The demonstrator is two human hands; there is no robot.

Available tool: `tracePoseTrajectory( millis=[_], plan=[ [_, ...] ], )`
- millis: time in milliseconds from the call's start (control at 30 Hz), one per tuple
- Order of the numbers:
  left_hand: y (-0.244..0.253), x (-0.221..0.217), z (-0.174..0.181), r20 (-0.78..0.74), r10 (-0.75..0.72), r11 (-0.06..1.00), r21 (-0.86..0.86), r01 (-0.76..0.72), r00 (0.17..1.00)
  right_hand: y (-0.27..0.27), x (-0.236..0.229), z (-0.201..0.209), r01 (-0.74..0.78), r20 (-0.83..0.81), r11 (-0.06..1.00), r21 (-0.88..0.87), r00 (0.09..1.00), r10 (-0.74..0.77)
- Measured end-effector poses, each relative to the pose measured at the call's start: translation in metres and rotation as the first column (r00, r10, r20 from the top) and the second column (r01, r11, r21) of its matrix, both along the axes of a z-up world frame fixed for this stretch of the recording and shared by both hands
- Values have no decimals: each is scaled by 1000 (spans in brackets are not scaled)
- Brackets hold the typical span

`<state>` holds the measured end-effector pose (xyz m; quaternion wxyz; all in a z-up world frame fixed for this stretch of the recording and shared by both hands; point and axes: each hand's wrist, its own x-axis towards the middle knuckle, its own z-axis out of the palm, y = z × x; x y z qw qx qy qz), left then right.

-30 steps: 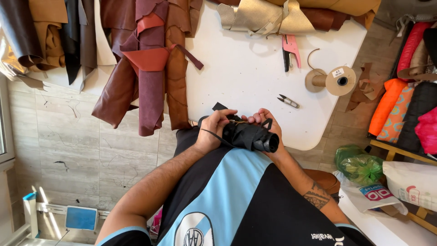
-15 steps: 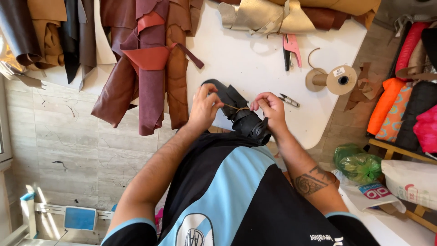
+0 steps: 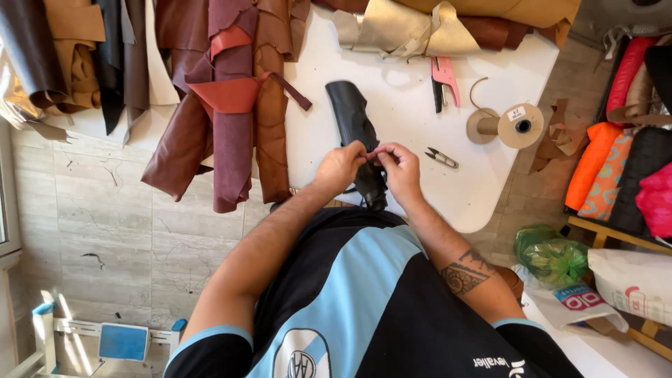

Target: Rolling up leather scraps and securing them by tying string around them in knots.

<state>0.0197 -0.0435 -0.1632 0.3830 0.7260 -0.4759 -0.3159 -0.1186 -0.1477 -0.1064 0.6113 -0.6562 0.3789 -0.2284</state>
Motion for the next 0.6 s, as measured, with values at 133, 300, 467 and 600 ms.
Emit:
tracePoseTrajectory(
  millis=[133, 300, 467, 600],
  plan=[
    [-5, -10, -36, 96, -139, 984, 124, 126, 986, 0, -5, -33, -34, -127, 980, -196, 992, 9],
    [-6, -31, -61, -28, 39, 993, 117, -35, 999, 5, -9, -46, 3, -96, 998, -57, 995, -9],
    [-12, -26, -72, -135, 205, 974, 125, -189, 969, 10, -11, -65, -23, 8, 994, 104, 1000, 23],
    [-10, -32, -58, -111, 269, 953, 172, -248, 957, 7, -17, -84, -106, -108, 994, -38, 989, 101]
  ],
)
